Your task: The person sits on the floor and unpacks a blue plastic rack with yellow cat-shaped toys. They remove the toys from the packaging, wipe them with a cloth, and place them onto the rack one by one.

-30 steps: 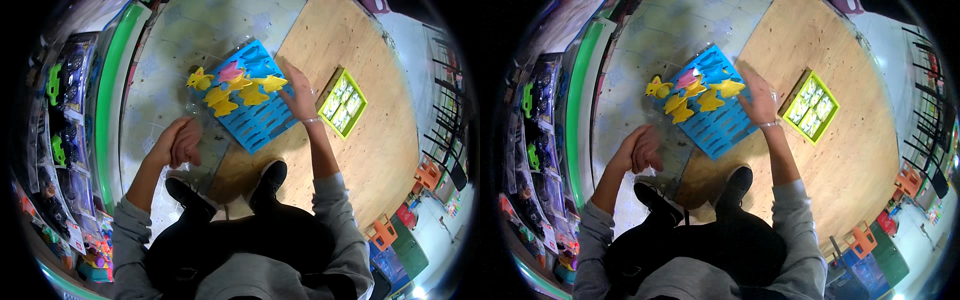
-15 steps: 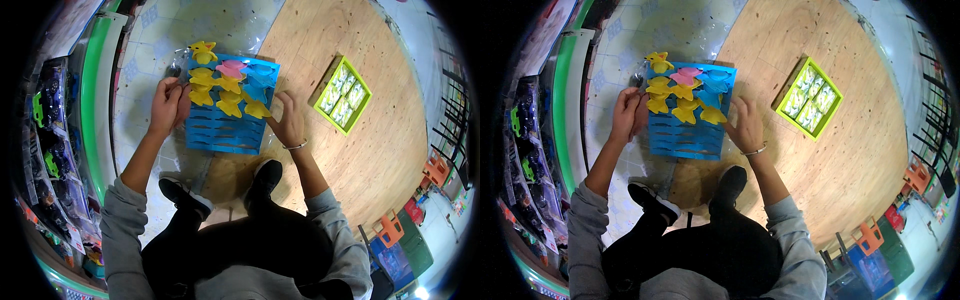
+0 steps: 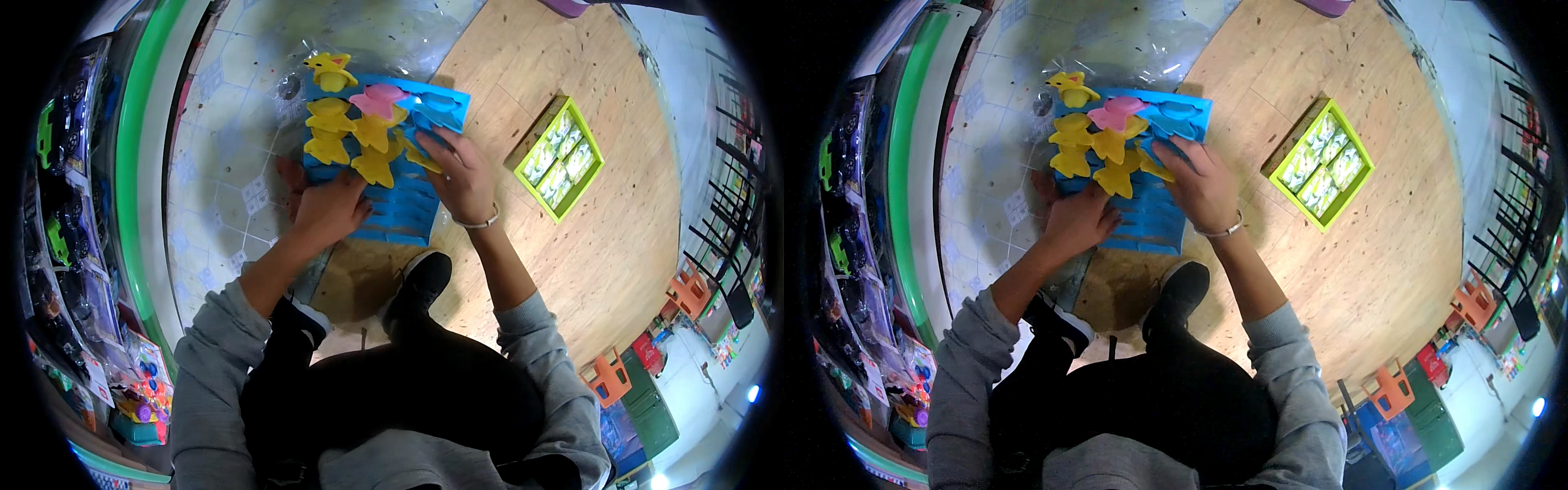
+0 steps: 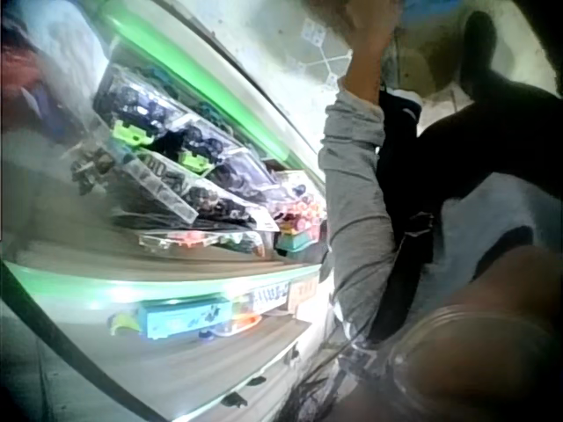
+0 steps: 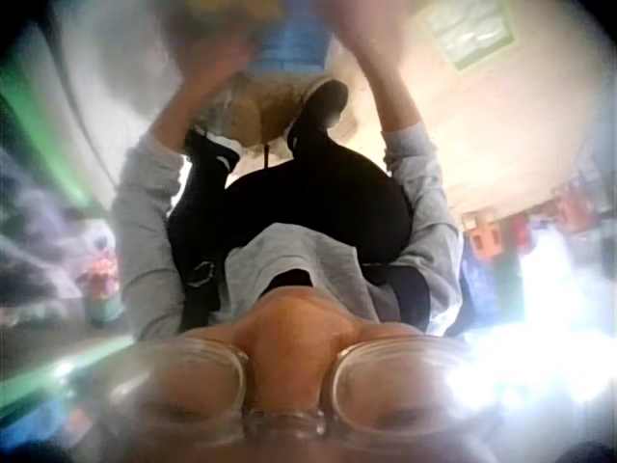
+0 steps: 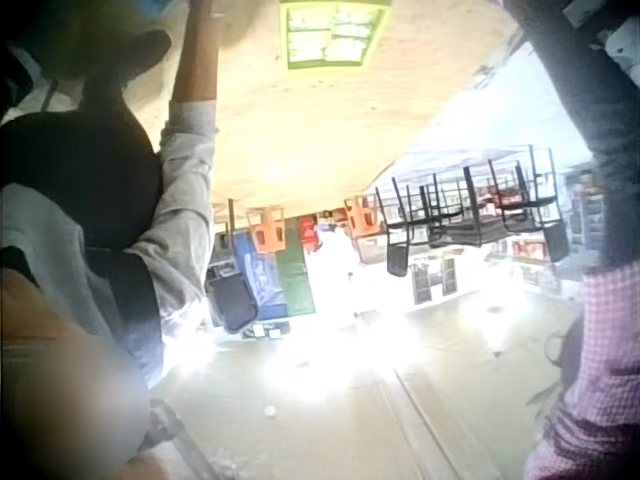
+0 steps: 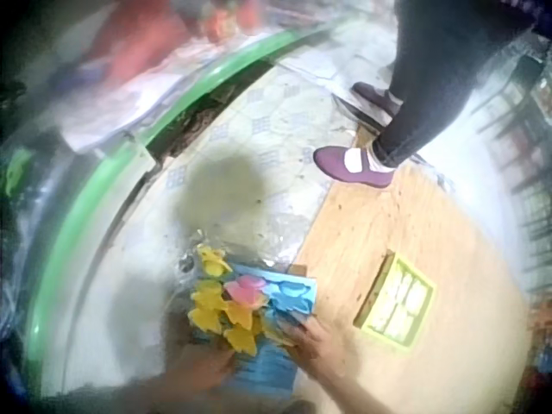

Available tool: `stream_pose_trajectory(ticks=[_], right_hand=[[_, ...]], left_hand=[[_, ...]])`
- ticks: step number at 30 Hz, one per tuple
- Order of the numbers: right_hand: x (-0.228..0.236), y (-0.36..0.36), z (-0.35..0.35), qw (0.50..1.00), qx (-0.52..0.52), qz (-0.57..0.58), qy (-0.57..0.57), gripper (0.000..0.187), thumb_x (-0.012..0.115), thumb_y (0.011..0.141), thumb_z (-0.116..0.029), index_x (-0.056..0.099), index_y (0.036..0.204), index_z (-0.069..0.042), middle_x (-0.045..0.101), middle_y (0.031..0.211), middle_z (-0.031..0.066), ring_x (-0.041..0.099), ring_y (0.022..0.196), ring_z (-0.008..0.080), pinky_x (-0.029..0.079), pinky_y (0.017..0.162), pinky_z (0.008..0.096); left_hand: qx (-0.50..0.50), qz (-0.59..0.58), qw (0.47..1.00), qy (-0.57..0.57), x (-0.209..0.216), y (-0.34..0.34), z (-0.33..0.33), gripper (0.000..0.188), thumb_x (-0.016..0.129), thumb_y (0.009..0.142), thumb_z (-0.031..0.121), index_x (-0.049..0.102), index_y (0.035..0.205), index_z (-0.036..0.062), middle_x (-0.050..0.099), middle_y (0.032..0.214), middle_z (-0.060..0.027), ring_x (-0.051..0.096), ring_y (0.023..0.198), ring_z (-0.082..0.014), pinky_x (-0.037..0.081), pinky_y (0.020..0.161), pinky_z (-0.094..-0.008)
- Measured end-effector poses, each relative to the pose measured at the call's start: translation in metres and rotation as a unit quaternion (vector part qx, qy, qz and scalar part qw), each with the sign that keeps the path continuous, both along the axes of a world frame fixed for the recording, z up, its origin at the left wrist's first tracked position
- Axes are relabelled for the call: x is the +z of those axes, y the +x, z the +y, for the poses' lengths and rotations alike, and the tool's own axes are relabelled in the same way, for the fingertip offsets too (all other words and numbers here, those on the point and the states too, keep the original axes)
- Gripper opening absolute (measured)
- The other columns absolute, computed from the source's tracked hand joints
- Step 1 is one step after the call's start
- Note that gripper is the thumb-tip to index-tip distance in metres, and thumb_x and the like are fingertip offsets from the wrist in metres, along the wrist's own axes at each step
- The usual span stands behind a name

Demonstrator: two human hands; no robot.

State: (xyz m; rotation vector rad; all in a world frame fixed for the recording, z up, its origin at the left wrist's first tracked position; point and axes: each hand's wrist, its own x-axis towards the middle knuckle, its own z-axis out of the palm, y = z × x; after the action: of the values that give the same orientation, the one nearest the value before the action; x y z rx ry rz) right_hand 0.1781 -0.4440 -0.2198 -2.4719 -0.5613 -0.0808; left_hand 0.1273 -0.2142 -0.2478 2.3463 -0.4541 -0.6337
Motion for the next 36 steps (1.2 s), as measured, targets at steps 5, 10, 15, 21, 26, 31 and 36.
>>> stream_pose_trajectory(ticks=[5, 10, 15, 21, 26, 31, 36], right_hand=[[-0.007, -0.022, -0.023, 0.997, -0.005, 0.001, -0.074, 0.043, 0.069, 0.069, -0.007, 0.066, 0.110, -0.021, 0.061, 0.109, 0.0018, 0.062, 0.083, 0.0212, 0.053, 0.064, 0.0305], [-0.001, -0.016, -0.022, 0.999, -0.041, 0.001, -0.021, 0.037, 0.070, 0.072, -0.009, 0.067, 0.107, -0.020, 0.063, 0.104, 0.0010, 0.063, 0.081, 0.0191, 0.053, 0.063, 0.0290], [0.012, -0.022, -0.022, 0.997, -0.003, -0.037, -0.067, 0.032, 0.070, 0.073, -0.010, 0.067, 0.104, -0.016, 0.063, 0.104, 0.0019, 0.063, 0.079, 0.0184, 0.053, 0.064, 0.0296], [-0.003, -0.014, -0.028, 0.997, -0.062, -0.043, 0.020, 0.027, 0.073, 0.073, -0.009, 0.067, 0.100, -0.011, 0.065, 0.099, 0.0057, 0.064, 0.081, 0.0219, 0.053, 0.067, 0.0321], [0.034, -0.042, -0.008, 0.994, -0.039, 0.027, 0.098, 0.024, 0.069, 0.079, -0.006, 0.064, 0.103, -0.005, 0.065, 0.092, 0.0105, 0.065, 0.078, 0.0227, 0.053, 0.067, 0.0297], [0.023, -0.067, -0.068, 0.690, -0.428, 0.359, 0.460, 0.036, 0.065, 0.084, -0.012, 0.054, 0.116, 0.002, 0.064, 0.087, 0.0096, 0.064, 0.067, 0.0193, 0.053, 0.058, 0.0280], [-0.014, -0.107, -0.140, 0.587, -0.464, 0.448, 0.489, 0.037, 0.064, 0.083, -0.016, 0.055, 0.114, 0.001, 0.063, 0.084, 0.0102, 0.063, 0.062, 0.0191, 0.053, 0.056, 0.0272]], left_hand=[[-0.058, -0.027, 0.996, 0.063, -0.013, -0.001, -0.022, 0.039, 0.062, 0.077, 0.019, 0.053, 0.114, 0.0121, 0.058, 0.094, -0.0145, 0.064, 0.070, -0.0301, 0.051, 0.054, -0.0432], [-0.078, -0.036, 0.991, 0.099, -0.018, 0.001, -0.027, 0.029, 0.054, 0.081, 0.016, 0.056, 0.110, 0.0108, 0.059, 0.090, -0.0145, 0.065, 0.067, -0.0305, 0.052, 0.053, -0.0418], [-0.120, -0.036, 0.977, 0.170, -0.017, -0.001, -0.035, 0.028, 0.049, 0.084, 0.013, 0.055, 0.111, 0.0125, 0.060, 0.087, -0.0137, 0.066, 0.068, -0.0289, 0.053, 0.052, -0.0397], [-0.113, -0.068, 0.975, 0.178, -0.021, -0.007, -0.039, 0.033, 0.049, 0.085, 0.013, 0.051, 0.118, 0.0128, 0.060, 0.086, -0.0139, 0.066, 0.071, -0.0272, 0.053, 0.051, -0.0371], [-0.114, -0.042, 0.975, 0.186, -0.014, -0.002, -0.042, 0.032, 0.050, 0.085, 0.013, 0.052, 0.116, 0.0114, 0.060, 0.086, -0.0127, 0.066, 0.070, -0.0263, 0.052, 0.051, -0.0370], [-0.132, -0.061, 0.970, 0.195, -0.028, -0.005, -0.038, 0.029, 0.052, 0.084, 0.012, 0.052, 0.113, 0.0089, 0.059, 0.084, -0.0129, 0.066, 0.062, -0.0252, 0.053, 0.048, -0.0358], [-0.148, -0.114, 0.959, 0.214, -0.011, 0.000, -0.042, 0.029, 0.053, 0.084, 0.013, 0.051, 0.113, 0.0089, 0.058, 0.082, -0.0124, 0.066, 0.060, -0.0244, 0.053, 0.047, -0.0338]])
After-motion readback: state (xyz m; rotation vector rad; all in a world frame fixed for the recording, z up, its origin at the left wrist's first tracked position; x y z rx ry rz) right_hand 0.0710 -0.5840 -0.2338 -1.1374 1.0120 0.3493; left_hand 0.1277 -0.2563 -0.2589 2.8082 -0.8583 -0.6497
